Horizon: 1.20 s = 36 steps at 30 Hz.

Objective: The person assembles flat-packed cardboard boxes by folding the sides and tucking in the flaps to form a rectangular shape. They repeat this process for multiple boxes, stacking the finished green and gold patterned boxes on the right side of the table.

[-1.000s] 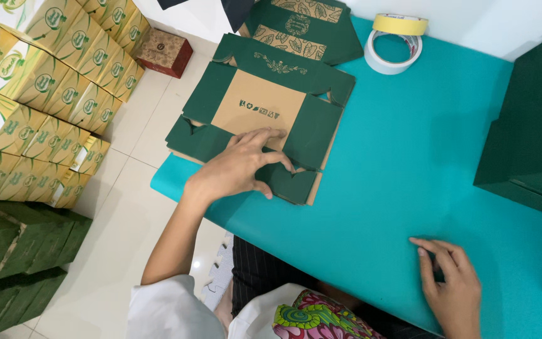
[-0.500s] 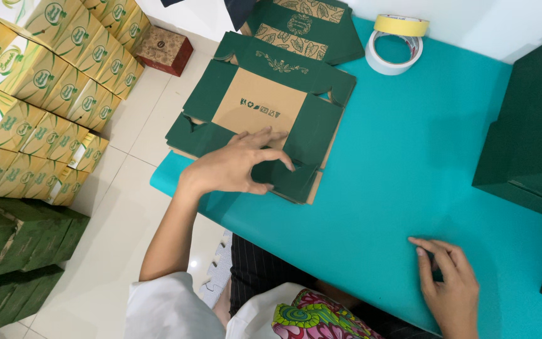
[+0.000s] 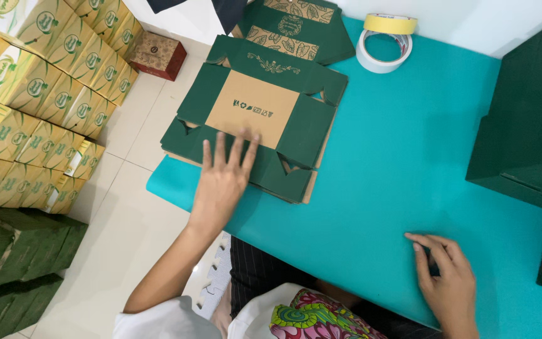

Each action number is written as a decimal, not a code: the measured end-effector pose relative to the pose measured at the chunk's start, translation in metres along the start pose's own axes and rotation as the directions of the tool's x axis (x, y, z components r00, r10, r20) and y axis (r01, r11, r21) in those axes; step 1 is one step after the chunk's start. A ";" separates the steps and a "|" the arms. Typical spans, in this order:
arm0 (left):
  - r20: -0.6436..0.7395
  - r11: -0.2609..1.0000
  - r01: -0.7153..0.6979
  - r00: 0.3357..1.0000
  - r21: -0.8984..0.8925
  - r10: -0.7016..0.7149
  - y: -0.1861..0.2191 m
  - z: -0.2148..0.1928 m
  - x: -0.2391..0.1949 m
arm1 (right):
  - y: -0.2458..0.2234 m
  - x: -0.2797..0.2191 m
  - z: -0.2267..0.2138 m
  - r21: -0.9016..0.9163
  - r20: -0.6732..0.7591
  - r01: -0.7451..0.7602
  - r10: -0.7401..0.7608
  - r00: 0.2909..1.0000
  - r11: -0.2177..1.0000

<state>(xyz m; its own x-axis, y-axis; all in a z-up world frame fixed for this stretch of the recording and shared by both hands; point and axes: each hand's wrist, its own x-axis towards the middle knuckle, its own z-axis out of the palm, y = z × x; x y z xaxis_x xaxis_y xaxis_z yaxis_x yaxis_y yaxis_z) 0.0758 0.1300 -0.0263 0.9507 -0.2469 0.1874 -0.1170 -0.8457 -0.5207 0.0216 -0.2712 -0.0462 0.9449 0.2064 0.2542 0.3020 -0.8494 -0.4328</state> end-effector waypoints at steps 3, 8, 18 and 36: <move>-0.150 0.996 0.028 0.989 0.083 -0.015 -0.011 0.016 0.002 | -0.002 0.000 -0.002 0.006 0.021 -0.031 0.031 0.999 0.999; -0.276 0.984 0.043 0.961 0.171 0.006 -0.036 -0.015 0.011 | 0.000 0.001 -0.001 0.052 -0.016 0.010 -0.009 1.000 0.999; -0.408 0.964 0.235 0.898 0.124 -0.167 -0.076 -0.098 0.019 | -0.001 0.003 -0.001 0.047 -0.044 0.032 -0.030 0.999 0.998; 0.607 -0.668 0.295 0.738 -0.683 -0.296 0.181 -0.061 -0.076 | -0.078 -0.022 -0.046 -0.212 -0.038 0.459 -0.477 0.878 0.863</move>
<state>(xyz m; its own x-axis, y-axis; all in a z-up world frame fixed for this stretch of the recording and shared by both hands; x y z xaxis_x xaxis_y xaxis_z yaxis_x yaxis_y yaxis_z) -0.0355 -0.0331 -0.0836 0.9101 0.3550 -0.2135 0.1623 0.1687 0.9722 -0.0287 -0.2319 0.0216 0.6809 0.5680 0.4623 0.6678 -0.7407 -0.0736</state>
